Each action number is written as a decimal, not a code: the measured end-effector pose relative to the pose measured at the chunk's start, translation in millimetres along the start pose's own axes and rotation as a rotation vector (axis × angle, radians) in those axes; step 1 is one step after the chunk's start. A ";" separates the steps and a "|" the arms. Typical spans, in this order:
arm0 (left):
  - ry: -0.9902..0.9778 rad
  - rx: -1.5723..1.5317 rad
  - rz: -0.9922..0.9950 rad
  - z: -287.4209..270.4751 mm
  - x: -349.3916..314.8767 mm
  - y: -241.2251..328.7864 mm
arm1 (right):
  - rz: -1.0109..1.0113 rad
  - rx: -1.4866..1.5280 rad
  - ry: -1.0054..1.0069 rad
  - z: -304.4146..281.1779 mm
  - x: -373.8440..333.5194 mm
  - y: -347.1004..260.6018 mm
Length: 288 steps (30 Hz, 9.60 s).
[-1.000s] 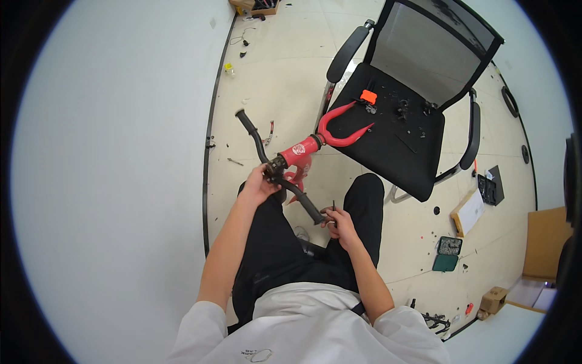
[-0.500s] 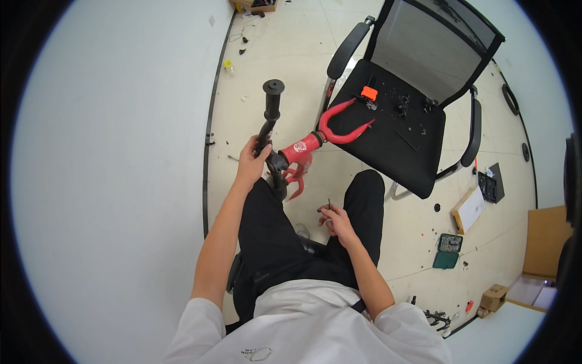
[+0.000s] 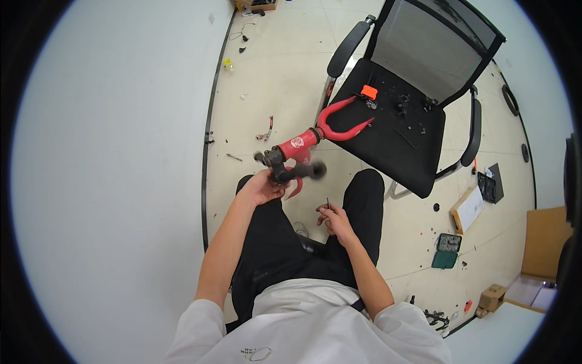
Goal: The person assembles a bicycle handlebar by attaching a black grip to a red fork stem and tightening it with an Allen key. They repeatedly adjust the grip and tighten the bolt while seated.
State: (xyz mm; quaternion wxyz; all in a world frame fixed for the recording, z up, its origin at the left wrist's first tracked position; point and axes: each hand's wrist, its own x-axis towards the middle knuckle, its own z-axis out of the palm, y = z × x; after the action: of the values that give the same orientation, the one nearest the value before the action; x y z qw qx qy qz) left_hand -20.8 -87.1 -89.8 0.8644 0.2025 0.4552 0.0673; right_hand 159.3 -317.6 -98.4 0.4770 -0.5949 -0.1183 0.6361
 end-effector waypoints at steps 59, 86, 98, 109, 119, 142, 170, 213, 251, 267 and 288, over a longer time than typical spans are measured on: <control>0.204 0.254 0.617 95.4 -61.1 7.7 | -0.265 -0.308 0.038 2.5 19.9 33.0; 0.480 1.297 1.155 51.9 -48.8 64.5 | -0.193 -0.301 -0.030 2.2 16.6 24.6; 0.369 1.390 1.159 72.4 -62.3 67.7 | -0.216 -0.415 -0.047 3.5 18.9 26.7; 0.410 1.055 0.981 25.4 -13.7 86.5 | -0.243 -0.472 -0.028 3.2 18.1 26.8; 0.495 1.187 0.944 22.7 -5.9 101.9 | -0.263 -0.502 -0.021 2.0 15.4 27.3; 0.278 0.033 0.323 9.5 32.7 15.4 | -0.196 -0.558 -0.036 2.5 15.9 30.7; 0.679 1.869 0.851 12.0 8.5 -24.9 | -0.346 -0.202 0.131 -5.9 17.8 24.5; 0.496 1.297 0.481 47.7 56.9 -155.3 | -0.806 -0.597 0.395 19.4 -52.9 -108.7; 0.547 1.201 0.745 103.8 66.9 -202.1 | -0.721 -0.531 0.610 -38.3 -73.7 -116.6; 0.321 0.998 0.965 88.5 86.0 -221.2 | -0.722 -0.646 0.496 -18.8 -70.1 -117.0; 0.115 0.556 1.003 119.3 89.6 -241.3 | -0.763 -1.105 0.295 20.6 -40.1 -141.7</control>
State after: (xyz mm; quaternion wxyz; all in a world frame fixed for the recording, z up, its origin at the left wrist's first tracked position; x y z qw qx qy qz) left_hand 111.6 -314.0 -197.1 0.6148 0.6093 0.3504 0.3579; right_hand 200.9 -265.8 34.6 0.3056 -0.7480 -0.5603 0.1821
